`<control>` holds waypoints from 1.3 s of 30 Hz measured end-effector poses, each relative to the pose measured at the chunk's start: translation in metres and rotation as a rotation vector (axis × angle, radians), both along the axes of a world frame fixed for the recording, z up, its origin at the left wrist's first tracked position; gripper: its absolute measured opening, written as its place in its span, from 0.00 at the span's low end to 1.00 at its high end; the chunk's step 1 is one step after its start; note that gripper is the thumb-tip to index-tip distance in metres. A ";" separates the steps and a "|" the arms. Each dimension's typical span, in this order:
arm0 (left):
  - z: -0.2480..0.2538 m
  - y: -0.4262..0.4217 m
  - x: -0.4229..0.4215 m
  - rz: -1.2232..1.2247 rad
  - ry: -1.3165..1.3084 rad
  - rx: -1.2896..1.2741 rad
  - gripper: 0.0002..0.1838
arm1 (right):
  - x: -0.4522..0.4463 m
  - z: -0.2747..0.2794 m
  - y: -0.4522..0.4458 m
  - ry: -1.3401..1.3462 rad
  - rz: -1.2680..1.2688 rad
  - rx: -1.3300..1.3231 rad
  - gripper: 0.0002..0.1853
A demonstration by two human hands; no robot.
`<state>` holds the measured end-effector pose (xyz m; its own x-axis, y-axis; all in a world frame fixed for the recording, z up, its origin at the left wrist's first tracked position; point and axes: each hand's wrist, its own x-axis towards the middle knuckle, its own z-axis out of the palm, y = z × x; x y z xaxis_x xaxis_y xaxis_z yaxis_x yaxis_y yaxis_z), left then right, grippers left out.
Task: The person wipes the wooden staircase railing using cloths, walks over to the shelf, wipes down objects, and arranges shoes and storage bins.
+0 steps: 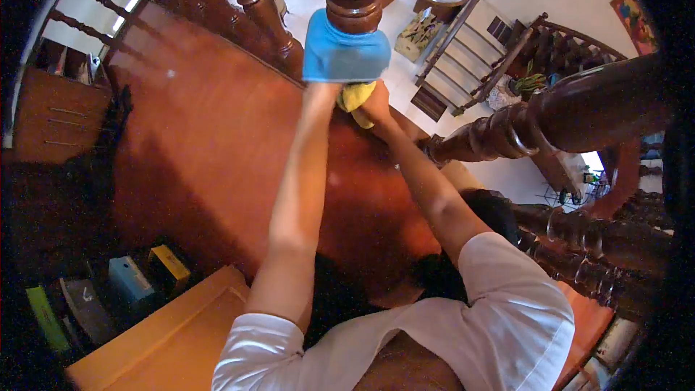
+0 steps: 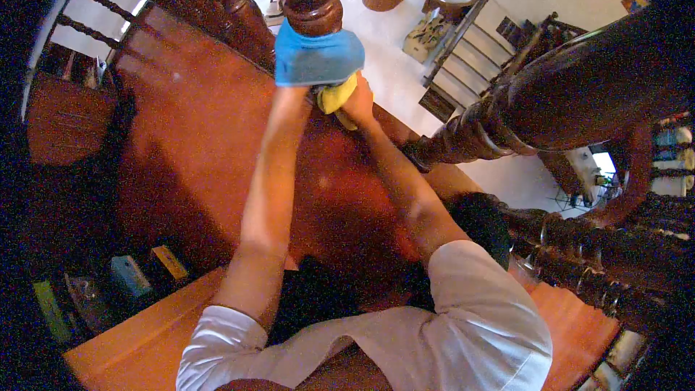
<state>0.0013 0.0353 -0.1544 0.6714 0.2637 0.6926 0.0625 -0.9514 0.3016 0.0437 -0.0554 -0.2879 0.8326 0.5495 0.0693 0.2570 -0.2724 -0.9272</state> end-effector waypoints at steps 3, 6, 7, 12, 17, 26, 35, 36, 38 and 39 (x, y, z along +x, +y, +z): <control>0.027 0.007 0.002 -0.033 -0.098 -0.109 0.11 | 0.010 0.022 -0.017 0.231 0.272 0.117 0.22; 0.023 0.009 0.014 -0.044 -0.117 -0.143 0.13 | 0.036 -0.020 -0.012 0.379 0.392 0.312 0.23; 0.010 0.010 0.015 -0.044 -0.111 -0.154 0.13 | 0.031 -0.028 -0.007 0.219 0.292 0.266 0.24; -0.050 0.002 -0.001 -0.013 -0.060 -0.183 0.15 | -0.007 -0.041 0.006 -0.451 -0.161 -0.015 0.28; -0.002 0.007 0.008 -0.015 -0.163 -0.231 0.18 | -0.013 -0.026 0.018 -0.378 -0.206 -0.031 0.33; 0.028 -0.023 -0.003 0.091 -0.295 -0.247 0.22 | -0.012 -0.016 0.027 0.002 -0.070 0.660 0.33; -0.132 0.003 -0.027 -0.048 0.018 -0.373 0.20 | 0.021 -0.114 -0.002 -0.395 0.114 0.100 0.24; -0.140 0.009 -0.029 -0.069 0.021 -0.357 0.19 | 0.017 -0.111 -0.007 -0.450 0.125 0.012 0.23; -0.158 0.028 -0.030 -0.112 0.016 -0.317 0.16 | 0.011 -0.099 -0.023 -0.175 0.094 0.241 0.23; -0.164 0.037 -0.032 -0.132 0.014 -0.297 0.15 | 0.012 -0.092 -0.036 -0.196 0.124 0.073 0.24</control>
<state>-0.0305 0.0722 -0.3185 0.7224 0.3627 0.5887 -0.0493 -0.8222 0.5671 0.0555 -0.0914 -0.3801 0.7256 0.6345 0.2665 0.4615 -0.1614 -0.8723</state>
